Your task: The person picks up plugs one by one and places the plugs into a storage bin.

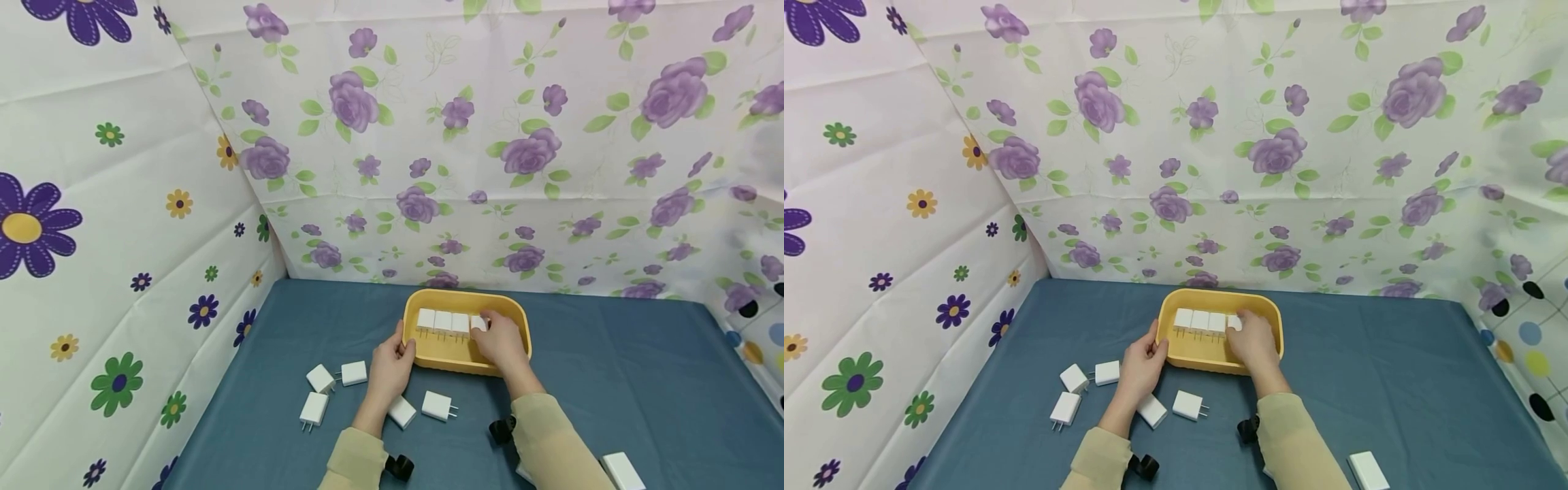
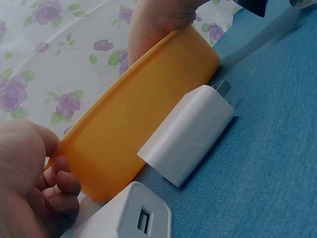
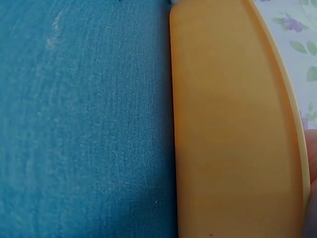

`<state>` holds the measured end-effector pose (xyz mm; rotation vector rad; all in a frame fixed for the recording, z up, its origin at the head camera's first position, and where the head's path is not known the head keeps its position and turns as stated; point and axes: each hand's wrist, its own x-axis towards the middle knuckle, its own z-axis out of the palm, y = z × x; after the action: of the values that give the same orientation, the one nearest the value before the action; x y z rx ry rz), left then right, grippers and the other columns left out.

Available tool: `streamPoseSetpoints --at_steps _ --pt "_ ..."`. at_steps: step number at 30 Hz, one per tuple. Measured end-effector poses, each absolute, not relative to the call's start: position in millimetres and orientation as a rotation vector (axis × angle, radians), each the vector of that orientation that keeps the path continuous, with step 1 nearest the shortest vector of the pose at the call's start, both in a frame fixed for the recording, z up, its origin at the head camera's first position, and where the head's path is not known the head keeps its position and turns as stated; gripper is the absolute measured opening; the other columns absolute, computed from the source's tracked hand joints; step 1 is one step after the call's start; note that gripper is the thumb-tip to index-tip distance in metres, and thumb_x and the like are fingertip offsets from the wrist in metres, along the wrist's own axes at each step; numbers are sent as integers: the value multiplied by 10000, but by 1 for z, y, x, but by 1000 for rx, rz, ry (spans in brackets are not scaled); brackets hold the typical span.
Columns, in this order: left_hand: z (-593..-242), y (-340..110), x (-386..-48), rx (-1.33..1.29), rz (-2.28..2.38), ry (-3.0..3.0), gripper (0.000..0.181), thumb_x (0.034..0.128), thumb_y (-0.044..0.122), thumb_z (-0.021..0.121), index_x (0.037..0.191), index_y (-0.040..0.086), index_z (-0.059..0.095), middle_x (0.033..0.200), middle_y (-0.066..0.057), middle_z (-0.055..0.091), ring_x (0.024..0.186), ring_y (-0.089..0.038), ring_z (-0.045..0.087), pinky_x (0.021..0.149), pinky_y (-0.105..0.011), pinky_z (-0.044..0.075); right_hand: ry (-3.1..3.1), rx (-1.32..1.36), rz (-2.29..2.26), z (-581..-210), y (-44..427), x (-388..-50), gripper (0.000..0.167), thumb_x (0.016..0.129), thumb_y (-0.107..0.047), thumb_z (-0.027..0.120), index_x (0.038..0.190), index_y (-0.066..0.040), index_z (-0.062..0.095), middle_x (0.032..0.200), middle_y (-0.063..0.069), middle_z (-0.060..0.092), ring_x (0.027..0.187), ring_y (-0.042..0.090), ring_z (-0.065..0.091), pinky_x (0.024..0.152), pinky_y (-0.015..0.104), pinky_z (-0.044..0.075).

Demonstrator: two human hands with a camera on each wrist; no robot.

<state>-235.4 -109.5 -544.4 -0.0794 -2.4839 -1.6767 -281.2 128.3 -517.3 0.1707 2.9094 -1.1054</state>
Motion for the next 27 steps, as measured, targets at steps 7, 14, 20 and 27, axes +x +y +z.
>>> streamPoseSetpoints --at_steps 7,14,20,27 --pt "-543 -110 -235 -70 -1686 -2489 556 1091 171 621 1586 -27 465 653 41 467 546 -100 411 526 -232 310 2894 184 -1116 -515 127 -279 564 996 -191 632 1512 26 565 1383 289 626 1251 439 599 1024 586 489" --pt "-543 -109 -235 -60 -1684 -2493 559 1093 190 619 1590 -15 467 649 47 469 548 -92 413 529 -225 310 2907 171 -1112 -515 126 -278 545 1002 -175 632 1506 25 574 1368 281 640 1232 431 612 1025 584 495" --pt "-543 -109 -235 -67 -1681 -2477 560 1085 187 632 1579 -27 477 636 42 471 529 -81 409 523 -223 304 2909 157 -1113 -514 126 -278 530 1007 -169 629 1498 25 582 1375 282 636 1244 438 608 1029 593 493" --pt "-544 -109 -235 -80 -1681 -2467 561 1086 190 631 1575 -38 478 633 44 473 519 -75 411 517 -227 311 2914 157 -1100 -515 126 -278 519 1018 -166 630 1501 19 584 1397 275 632 1268 433 604 1049 590 485"
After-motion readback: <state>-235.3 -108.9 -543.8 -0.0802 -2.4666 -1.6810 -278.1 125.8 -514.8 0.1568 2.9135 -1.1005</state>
